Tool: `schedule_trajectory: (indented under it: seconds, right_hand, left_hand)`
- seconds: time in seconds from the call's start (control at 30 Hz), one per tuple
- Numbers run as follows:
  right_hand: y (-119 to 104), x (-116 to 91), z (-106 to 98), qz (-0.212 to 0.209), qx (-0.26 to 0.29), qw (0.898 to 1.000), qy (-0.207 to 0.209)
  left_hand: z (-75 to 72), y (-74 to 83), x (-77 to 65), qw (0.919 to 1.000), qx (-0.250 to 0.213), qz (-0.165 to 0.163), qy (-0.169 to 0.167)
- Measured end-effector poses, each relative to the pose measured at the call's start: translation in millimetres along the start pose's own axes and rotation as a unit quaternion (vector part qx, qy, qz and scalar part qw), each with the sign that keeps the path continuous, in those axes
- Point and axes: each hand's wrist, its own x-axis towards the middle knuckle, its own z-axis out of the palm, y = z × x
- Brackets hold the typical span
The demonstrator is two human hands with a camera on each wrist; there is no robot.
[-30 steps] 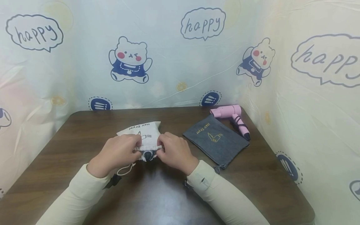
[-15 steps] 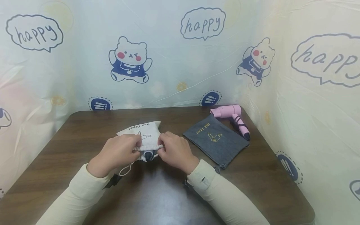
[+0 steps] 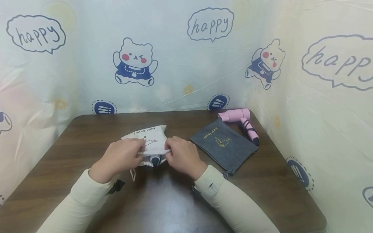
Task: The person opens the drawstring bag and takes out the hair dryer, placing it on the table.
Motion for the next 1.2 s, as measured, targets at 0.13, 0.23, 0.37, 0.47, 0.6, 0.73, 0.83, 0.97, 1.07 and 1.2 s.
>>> schedule_trajectory:
  seconds: [0.13,0.23,0.37,0.47,0.6,0.73,0.83,0.97,1.07,1.2]
  right_hand:
    - [1.2,0.5,0.0,0.002,-0.004,1.0,-0.002]
    - [1.1,0.8,-0.6,0.005,-0.003,1.0,-0.005]
    - [0.3,0.9,-2.1,0.009,-0.003,1.0,-0.009]
    - [0.4,0.9,-1.9,0.01,-0.006,1.0,-0.011]
    - [1.4,0.9,-0.5,0.011,-0.012,1.0,-0.012]
    - [2.6,1.2,1.1,0.014,-0.022,1.0,-0.015]
    - [3.4,1.3,2.5,0.016,-0.028,0.999,-0.016]
    - [4.3,1.5,3.7,0.016,-0.029,0.999,-0.014]
    - [4.9,1.6,4.5,0.012,-0.034,0.999,-0.016]
    - [6.2,1.4,7.0,0.005,-0.05,0.999,-0.015]
  left_hand:
    - [-0.5,-0.5,0.0,1.0,0.0,0.003,0.002]
    - [-0.9,-0.8,0.0,1.0,0.001,0.003,0.001]
    - [-1.5,-1.0,-0.1,1.0,0.007,0.0,-0.001]
    - [-1.6,-1.2,-0.1,1.0,0.009,-0.001,-0.003]
    - [-1.6,-1.5,0.2,0.9999,0.009,-0.001,-0.008]
    - [-1.4,-2.1,0.6,0.9999,0.009,-0.001,-0.013]
    - [-1.0,-2.4,0.8,0.9999,0.01,-0.001,-0.013]
    - [-0.6,-2.6,0.9,0.9999,0.011,0.0,-0.012]
    - [-0.3,-2.9,1.0,0.9998,0.012,-0.002,-0.013]
    - [0.1,-2.7,0.9,0.9998,0.012,-0.005,-0.017]
